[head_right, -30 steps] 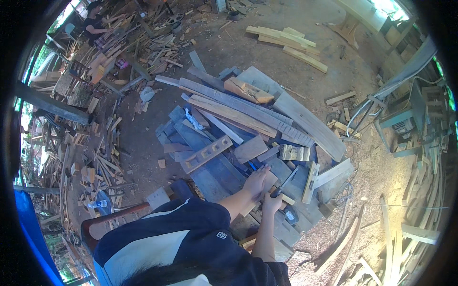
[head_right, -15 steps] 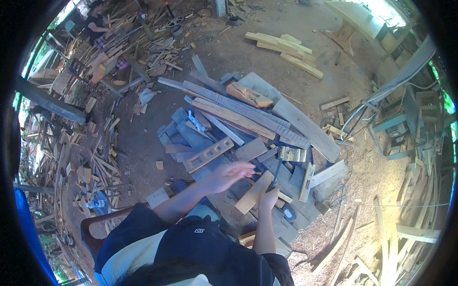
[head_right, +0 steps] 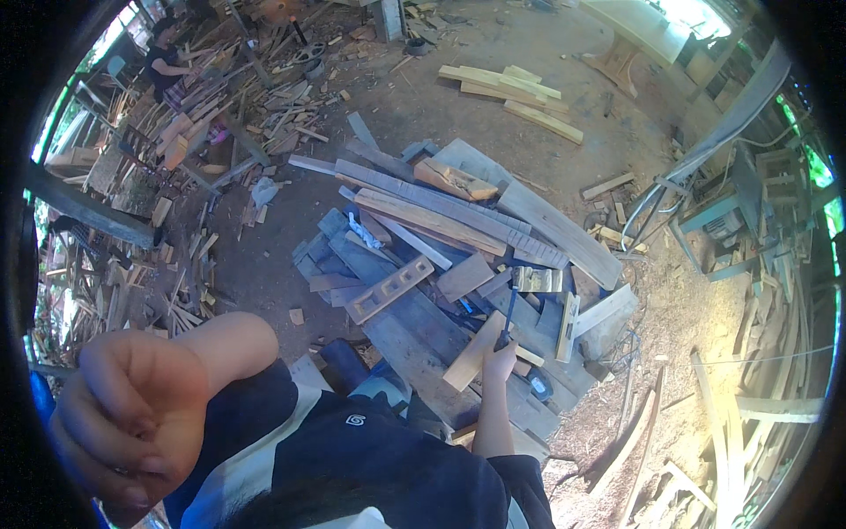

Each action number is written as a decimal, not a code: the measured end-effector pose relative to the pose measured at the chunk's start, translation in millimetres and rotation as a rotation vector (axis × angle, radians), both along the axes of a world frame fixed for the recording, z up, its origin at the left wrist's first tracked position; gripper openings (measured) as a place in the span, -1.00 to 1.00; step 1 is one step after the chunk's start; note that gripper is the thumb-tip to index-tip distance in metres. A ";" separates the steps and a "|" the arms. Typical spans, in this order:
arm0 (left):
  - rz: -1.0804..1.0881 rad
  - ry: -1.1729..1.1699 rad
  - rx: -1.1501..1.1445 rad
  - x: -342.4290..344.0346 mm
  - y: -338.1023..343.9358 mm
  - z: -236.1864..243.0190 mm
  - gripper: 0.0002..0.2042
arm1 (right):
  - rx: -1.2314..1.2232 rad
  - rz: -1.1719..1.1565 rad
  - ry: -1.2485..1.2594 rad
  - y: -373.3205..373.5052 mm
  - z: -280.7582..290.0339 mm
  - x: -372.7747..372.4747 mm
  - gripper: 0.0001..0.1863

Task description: The person holds a wooden block and carves its surface and edges using a hand tool.

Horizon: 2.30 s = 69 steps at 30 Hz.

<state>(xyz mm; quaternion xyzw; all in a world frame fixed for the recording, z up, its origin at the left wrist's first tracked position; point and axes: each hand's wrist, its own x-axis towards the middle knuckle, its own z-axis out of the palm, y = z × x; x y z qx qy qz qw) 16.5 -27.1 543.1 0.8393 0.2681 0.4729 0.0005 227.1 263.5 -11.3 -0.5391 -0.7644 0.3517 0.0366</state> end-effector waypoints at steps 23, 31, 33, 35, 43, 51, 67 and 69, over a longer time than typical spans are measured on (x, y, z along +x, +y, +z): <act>0.110 -0.352 -0.110 39.5 -3.6 -27.5 -0.52 | 0.097 -0.005 0.062 -0.1 -9.8 6.5 -0.70; 0.459 -1.040 -0.228 29.1 67.4 -212.8 -0.78 | 0.064 0.057 -0.079 -1.2 5.3 -12.8 -0.65; 0.614 -1.447 -0.614 53.2 103.1 -313.5 -0.76 | -0.003 -0.063 -0.057 -2.5 9.2 -18.2 -0.58; 0.724 -1.546 -0.999 81.7 116.6 -443.3 -0.74 | 0.063 -0.111 -0.012 -8.6 10.1 -20.2 -0.58; 0.906 -1.081 -1.639 153.2 130.7 -581.2 -0.36 | -0.038 -0.276 0.125 7.5 -46.7 16.6 -0.66; 0.757 -0.892 -1.694 137.6 124.1 -585.0 -0.32 | -0.012 -0.219 0.371 -6.0 -39.2 19.9 -0.67; 0.425 -1.367 -1.703 143.9 67.8 -498.5 -0.52 | -0.595 -0.273 0.636 -35.0 9.9 56.6 -0.65; 0.419 -1.443 -1.692 146.9 60.4 -494.7 -0.52 | -0.678 -0.311 0.769 -39.9 17.6 60.9 -0.64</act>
